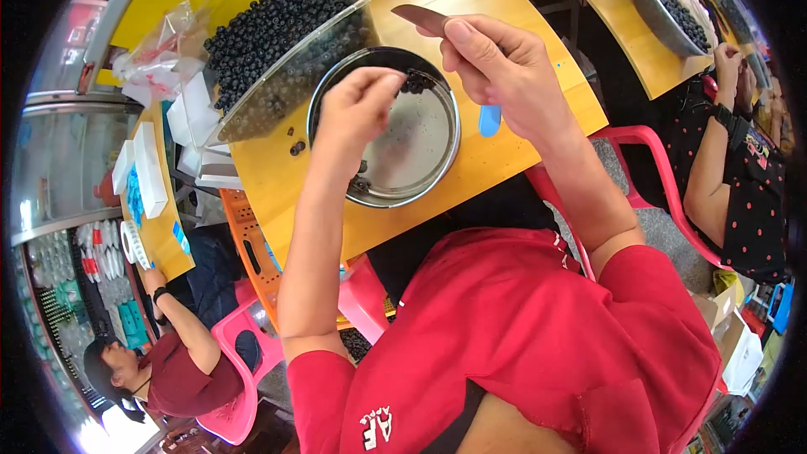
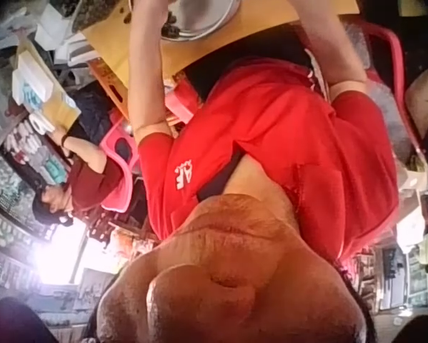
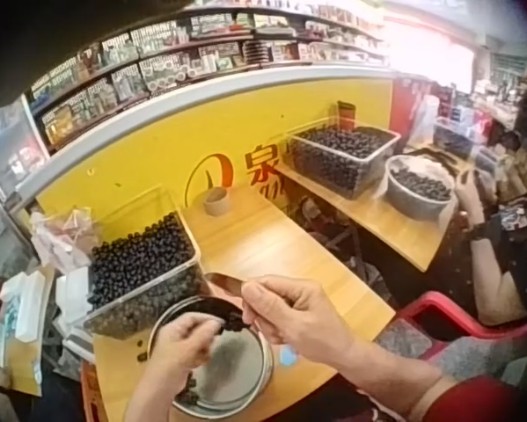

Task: The person uses a small blade to trim the ends of small black seeds or fruits at a manual workstation.

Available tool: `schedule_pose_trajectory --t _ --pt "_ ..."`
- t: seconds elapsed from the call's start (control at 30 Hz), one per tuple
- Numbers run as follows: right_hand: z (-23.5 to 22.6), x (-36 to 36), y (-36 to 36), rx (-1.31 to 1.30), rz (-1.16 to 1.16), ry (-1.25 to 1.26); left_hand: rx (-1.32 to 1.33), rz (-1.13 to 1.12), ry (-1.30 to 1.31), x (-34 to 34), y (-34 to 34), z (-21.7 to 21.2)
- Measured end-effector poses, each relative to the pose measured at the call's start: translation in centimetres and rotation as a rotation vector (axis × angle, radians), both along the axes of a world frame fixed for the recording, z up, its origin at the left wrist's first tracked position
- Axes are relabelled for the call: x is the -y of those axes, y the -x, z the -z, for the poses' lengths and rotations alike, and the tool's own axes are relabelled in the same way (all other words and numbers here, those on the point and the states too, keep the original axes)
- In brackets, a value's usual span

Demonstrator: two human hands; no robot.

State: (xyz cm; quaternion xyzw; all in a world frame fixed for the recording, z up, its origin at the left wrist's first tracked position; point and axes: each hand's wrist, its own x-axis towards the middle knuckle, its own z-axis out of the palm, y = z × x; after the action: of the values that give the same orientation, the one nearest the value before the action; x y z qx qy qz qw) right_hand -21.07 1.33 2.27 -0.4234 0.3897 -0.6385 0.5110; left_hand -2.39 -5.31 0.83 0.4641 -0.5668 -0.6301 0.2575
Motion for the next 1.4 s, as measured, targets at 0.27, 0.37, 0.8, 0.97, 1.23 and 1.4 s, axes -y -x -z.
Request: schedule_pose_trajectory --t 0.27,0.37,0.8,0.97,1.23,1.4 --pt "-0.2 -0.7 0.2 0.015 -0.019 0.012 0.789 0.432 0.866 0.4 2.7 2.1" --pt "0.1 -0.7 0.5 0.008 -0.034 0.022 0.779 0.461 0.914 0.2 2.4 2.3" --pt "0.1 -0.4 0.0 0.007 -0.028 -0.019 0.680 0.495 0.926 -1.3 -0.7 1.1" --pt "0.4 -0.3 0.2 -0.015 -0.062 -0.024 0.649 0.358 0.716 -0.3 -1.9 0.5" --pt "0.4 0.0 -0.3 -0.012 -0.124 -0.008 0.893 0.526 0.643 -0.4 -1.4 1.3" --pt "0.7 -0.1 -0.4 -0.029 -0.091 -0.041 0.440 0.312 0.461 -0.9 -1.7 -0.5"
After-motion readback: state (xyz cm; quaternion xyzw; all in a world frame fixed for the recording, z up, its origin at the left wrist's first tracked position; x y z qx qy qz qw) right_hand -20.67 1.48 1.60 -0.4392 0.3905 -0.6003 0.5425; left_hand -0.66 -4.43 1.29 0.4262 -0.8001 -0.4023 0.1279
